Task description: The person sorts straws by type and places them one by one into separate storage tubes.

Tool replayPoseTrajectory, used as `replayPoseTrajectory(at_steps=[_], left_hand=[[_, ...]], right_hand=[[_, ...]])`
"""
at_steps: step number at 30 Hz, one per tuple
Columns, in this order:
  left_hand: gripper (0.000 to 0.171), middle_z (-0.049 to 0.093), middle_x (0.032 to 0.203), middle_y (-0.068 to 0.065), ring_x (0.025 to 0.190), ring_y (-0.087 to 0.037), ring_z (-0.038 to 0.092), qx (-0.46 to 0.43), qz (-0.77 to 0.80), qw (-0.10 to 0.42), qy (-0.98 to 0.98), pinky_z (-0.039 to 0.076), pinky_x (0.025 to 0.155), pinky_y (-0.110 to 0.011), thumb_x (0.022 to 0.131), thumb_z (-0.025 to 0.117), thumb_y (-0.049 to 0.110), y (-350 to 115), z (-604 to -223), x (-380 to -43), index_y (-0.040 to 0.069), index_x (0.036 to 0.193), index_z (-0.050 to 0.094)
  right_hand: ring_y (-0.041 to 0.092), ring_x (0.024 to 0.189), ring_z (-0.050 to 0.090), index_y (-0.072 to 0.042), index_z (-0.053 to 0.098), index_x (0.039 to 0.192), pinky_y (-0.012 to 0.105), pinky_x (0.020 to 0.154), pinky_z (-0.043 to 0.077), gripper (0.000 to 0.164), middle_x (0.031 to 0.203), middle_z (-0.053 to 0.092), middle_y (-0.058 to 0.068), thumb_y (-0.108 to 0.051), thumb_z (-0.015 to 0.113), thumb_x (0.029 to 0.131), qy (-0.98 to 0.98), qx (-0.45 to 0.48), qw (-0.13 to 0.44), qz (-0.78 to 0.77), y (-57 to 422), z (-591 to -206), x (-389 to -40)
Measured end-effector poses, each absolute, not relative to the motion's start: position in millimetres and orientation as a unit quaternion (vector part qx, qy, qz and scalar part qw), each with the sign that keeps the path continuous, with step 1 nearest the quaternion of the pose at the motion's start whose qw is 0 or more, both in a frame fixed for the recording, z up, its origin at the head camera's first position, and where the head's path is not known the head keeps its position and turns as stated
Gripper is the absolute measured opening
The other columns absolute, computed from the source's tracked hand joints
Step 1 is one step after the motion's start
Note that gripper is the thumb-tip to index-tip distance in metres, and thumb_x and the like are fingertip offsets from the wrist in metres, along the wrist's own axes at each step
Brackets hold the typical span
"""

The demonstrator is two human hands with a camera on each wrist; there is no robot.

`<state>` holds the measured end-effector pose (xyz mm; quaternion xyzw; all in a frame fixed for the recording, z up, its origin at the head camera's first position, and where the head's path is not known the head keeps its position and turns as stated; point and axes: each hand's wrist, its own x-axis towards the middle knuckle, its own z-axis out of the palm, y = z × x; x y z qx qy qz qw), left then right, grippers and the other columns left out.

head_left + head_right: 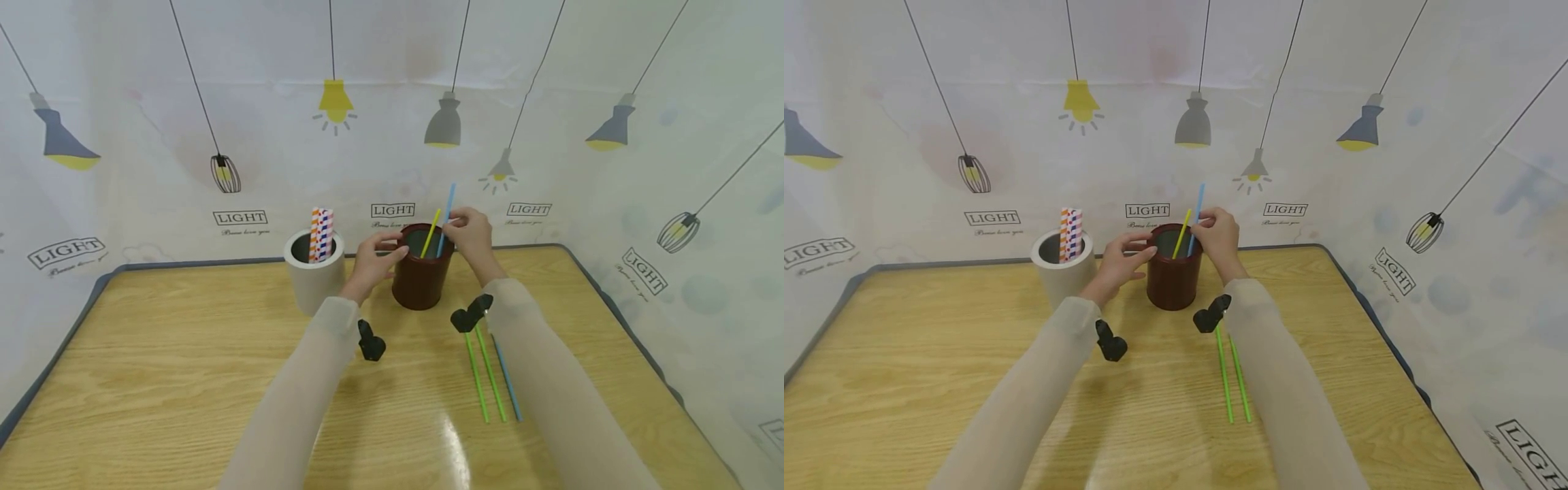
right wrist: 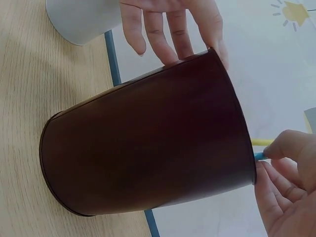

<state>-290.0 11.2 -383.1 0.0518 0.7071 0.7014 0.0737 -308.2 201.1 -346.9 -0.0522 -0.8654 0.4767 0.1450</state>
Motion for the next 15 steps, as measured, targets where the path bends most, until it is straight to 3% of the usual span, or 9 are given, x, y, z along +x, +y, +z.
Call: replayPoseTrajectory(at_steps=[15], left_hand=[[0.034,0.049,0.116,-0.014,0.103,-0.029,0.053,0.056,0.705,0.069,0.704,0.050,0.078,-0.051,0.086,0.066,0.017,11.4,-385.6,-291.8,0.013,0.119,0.059]], right_hand=[[0.027,0.081,0.062,0.001,0.065,0.105,0.027,0.061,0.049,0.030,0.094,0.066,0.018,-0.006,0.058,0.077,-0.862,-0.051,0.133,0.487,201.8,-347.0,-306.6]])
